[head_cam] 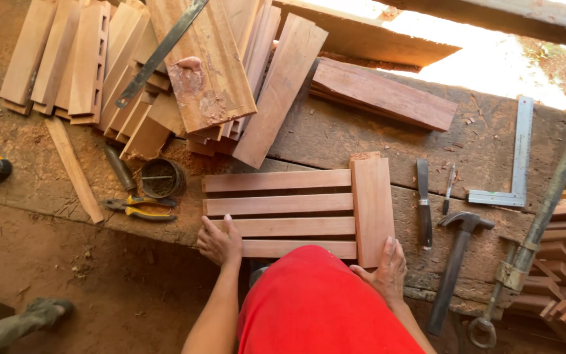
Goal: Assembling wooden slats into a frame using glue, a hammer, and a chisel at a woodworking bench.
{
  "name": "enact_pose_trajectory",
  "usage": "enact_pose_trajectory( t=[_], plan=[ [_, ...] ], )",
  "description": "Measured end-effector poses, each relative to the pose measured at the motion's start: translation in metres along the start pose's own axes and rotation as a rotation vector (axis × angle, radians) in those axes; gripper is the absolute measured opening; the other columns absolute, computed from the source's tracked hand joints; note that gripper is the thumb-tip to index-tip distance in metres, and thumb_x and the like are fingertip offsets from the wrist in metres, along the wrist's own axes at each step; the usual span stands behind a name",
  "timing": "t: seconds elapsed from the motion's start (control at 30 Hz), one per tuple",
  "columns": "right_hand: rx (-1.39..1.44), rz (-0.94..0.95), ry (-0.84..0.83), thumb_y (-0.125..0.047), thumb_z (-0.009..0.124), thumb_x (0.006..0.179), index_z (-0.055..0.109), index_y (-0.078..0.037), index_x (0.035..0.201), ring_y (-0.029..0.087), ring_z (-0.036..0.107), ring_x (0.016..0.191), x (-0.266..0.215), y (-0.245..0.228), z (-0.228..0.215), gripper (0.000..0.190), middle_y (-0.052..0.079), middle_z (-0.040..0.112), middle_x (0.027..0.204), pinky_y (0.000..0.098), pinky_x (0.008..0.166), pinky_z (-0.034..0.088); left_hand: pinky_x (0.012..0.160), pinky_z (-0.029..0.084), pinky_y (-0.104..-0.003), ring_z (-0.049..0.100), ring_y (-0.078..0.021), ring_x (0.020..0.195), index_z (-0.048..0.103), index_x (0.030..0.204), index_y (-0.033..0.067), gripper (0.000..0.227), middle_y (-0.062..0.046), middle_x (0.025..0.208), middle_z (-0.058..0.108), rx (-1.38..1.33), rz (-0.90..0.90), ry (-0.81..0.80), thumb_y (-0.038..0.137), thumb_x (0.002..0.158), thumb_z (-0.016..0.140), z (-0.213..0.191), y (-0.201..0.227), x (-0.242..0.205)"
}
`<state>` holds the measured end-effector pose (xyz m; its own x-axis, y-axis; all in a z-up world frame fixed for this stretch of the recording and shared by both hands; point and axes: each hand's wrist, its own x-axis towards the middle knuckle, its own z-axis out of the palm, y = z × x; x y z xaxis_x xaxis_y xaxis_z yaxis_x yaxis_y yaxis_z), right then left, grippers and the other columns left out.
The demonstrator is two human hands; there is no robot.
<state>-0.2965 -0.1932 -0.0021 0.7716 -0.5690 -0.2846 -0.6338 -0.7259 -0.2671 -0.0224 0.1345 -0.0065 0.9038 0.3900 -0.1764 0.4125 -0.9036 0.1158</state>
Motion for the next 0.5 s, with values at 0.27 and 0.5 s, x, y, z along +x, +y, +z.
enact_pose_trajectory(
  t=[0.27,0.5],
  plan=[
    [-0.101,0.002,0.141,-0.083,0.064,0.067,0.013,-0.003,0.159,0.049,0.042,0.124,0.002,-0.019,-0.001,0.132,0.028,0.030,0.146,0.0627,0.098,0.040,0.099,0.037,-0.053,0.048,-0.0407,0.124,0.045,0.153,0.0078,0.083,-0.021,0.144,0.053,-0.021,0.033,0.044,0.064,0.093,0.049,-0.003,0.000,-0.006],
    [0.010,0.069,0.082,-0.076,0.067,0.071,0.009,-0.007,0.160,0.053,0.035,0.127,-0.001,-0.018,0.004,0.127,0.029,0.022,0.151,0.0677,0.099,0.030,0.102,0.034,-0.054,0.045,-0.0408,0.129,0.043,0.155,0.0072,0.091,-0.018,0.154,0.049,-0.022,0.051,0.030,0.069,0.089,0.051,-0.014,0.004,-0.015]
  ],
)
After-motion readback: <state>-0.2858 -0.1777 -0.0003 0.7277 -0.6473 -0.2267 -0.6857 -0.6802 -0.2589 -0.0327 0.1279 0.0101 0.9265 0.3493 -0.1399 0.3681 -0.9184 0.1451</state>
